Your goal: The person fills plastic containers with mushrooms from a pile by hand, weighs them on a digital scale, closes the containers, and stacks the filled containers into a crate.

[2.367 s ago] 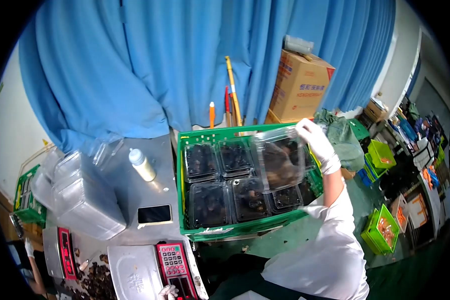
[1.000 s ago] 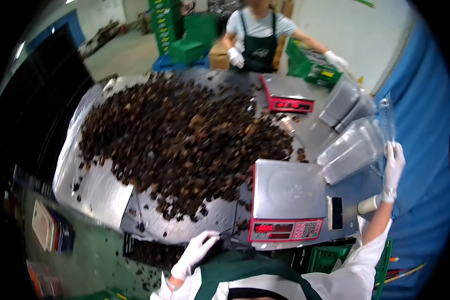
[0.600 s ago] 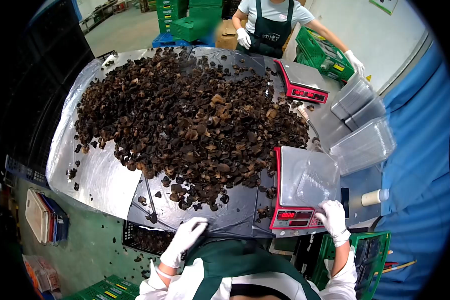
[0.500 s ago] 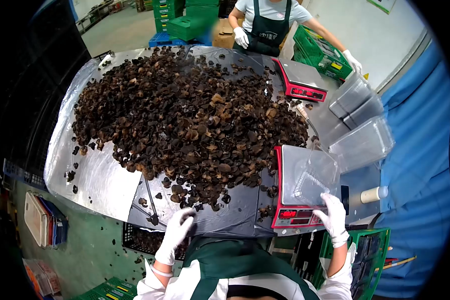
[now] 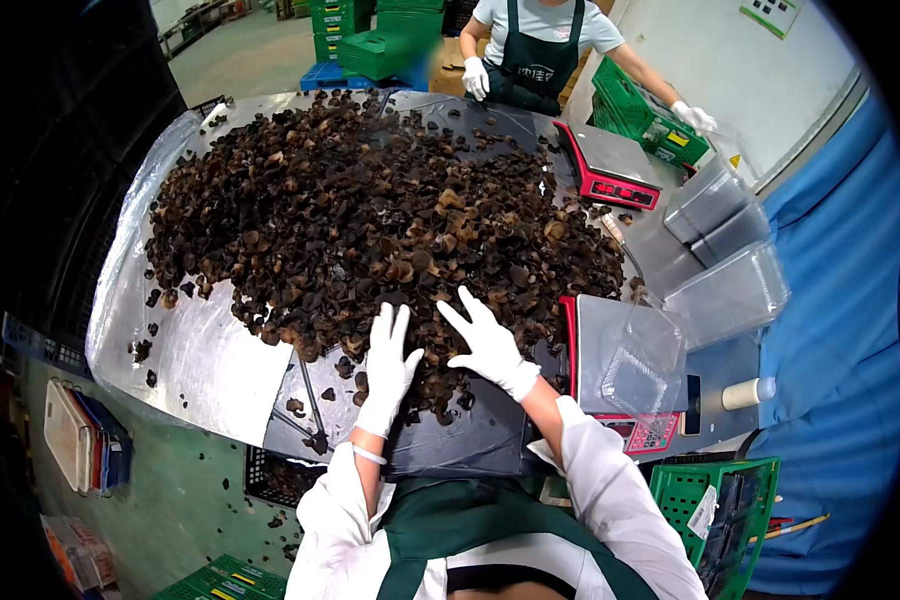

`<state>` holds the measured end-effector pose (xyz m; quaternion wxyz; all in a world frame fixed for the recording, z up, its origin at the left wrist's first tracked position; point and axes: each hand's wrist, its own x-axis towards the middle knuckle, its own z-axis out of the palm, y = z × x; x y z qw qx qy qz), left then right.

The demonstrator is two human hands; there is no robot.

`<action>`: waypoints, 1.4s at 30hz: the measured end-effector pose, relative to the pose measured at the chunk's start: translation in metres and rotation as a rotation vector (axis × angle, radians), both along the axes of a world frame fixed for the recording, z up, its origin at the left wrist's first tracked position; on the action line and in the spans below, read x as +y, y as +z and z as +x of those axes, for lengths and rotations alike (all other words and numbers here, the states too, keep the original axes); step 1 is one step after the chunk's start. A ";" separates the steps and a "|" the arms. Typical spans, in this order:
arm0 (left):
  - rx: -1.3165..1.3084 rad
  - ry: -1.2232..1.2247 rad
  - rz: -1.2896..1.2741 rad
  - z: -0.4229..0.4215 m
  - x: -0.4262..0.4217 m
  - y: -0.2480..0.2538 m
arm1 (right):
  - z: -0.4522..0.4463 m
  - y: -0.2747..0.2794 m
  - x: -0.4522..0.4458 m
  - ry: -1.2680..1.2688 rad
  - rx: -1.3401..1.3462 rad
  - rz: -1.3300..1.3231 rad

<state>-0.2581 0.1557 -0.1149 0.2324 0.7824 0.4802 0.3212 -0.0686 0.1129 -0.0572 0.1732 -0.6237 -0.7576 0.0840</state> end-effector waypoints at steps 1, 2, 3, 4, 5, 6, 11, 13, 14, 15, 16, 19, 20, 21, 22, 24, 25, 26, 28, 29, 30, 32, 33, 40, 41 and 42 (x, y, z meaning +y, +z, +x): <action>-0.017 -0.038 0.030 -0.001 -0.002 -0.007 | -0.004 -0.007 0.006 -0.015 -0.068 -0.025; -0.023 -0.030 0.055 -0.002 -0.005 -0.014 | -0.005 -0.013 0.007 0.000 -0.135 -0.071; -0.028 -0.023 0.080 -0.003 -0.009 -0.019 | -0.006 -0.019 0.006 0.015 -0.202 -0.118; -0.034 -0.015 0.088 -0.003 -0.018 -0.016 | -0.006 -0.025 0.000 0.035 -0.222 -0.058; -0.037 -0.046 0.119 -0.005 -0.024 -0.018 | -0.002 -0.031 -0.009 0.048 -0.191 -0.045; -0.039 -0.071 0.136 -0.008 -0.032 -0.017 | 0.000 -0.033 -0.019 0.070 -0.177 -0.034; 0.062 -0.249 0.096 -0.021 -0.070 -0.017 | 0.013 -0.036 -0.072 0.093 -0.140 0.020; 0.085 -0.325 0.088 -0.027 -0.085 -0.018 | 0.014 -0.042 -0.095 0.101 -0.117 0.022; 0.117 -0.367 0.076 -0.032 -0.092 -0.021 | 0.014 -0.043 -0.106 0.103 -0.075 0.038; 0.120 -0.377 0.066 -0.037 -0.098 -0.022 | 0.013 -0.044 -0.118 0.101 -0.031 0.040; 0.122 -0.401 0.074 -0.041 -0.102 -0.022 | 0.014 -0.049 -0.128 0.101 -0.001 0.044; 0.072 -0.378 0.048 -0.054 -0.110 -0.018 | 0.016 -0.055 -0.153 0.074 0.071 0.002; 0.067 -0.339 0.030 -0.059 -0.113 -0.020 | 0.016 -0.056 -0.159 -0.005 0.136 -0.004; 0.063 -0.300 0.014 -0.064 -0.116 -0.022 | 0.016 -0.054 -0.163 -0.085 0.201 -0.009; 0.060 -0.272 0.006 -0.067 -0.118 -0.023 | 0.017 -0.054 -0.162 -0.131 0.250 0.037; 0.058 -0.240 0.004 -0.068 -0.122 -0.025 | 0.017 -0.050 -0.159 -0.229 0.333 0.061; 0.047 -0.233 0.023 -0.067 -0.124 -0.027 | 0.016 -0.049 -0.155 -0.263 0.375 0.079; 0.040 -0.253 0.045 -0.063 -0.124 -0.028 | 0.016 -0.047 -0.147 -0.247 0.358 0.150; 0.026 -0.293 0.064 -0.054 -0.123 -0.028 | 0.011 -0.040 -0.132 -0.272 0.227 0.098; 0.015 -0.324 0.068 -0.048 -0.122 -0.026 | 0.006 -0.036 -0.126 -0.292 0.116 0.059; 0.015 -0.363 0.058 -0.044 -0.122 -0.023 | 0.005 -0.045 -0.125 -0.297 0.055 0.008; 0.033 -0.439 0.050 -0.044 -0.124 -0.025 | 0.010 -0.064 -0.133 -0.288 0.149 -0.033; 0.031 -0.439 0.052 -0.046 -0.125 -0.026 | 0.014 -0.067 -0.137 -0.273 0.241 -0.074; 0.078 -0.385 0.060 -0.061 -0.132 -0.039 | 0.022 -0.065 -0.164 -0.279 0.372 -0.062; 0.078 -0.379 0.063 -0.060 -0.131 -0.042 | 0.019 -0.061 -0.163 -0.244 0.302 -0.061; 0.070 -0.369 0.035 -0.058 -0.129 -0.040 | 0.019 -0.059 -0.163 -0.199 0.271 -0.153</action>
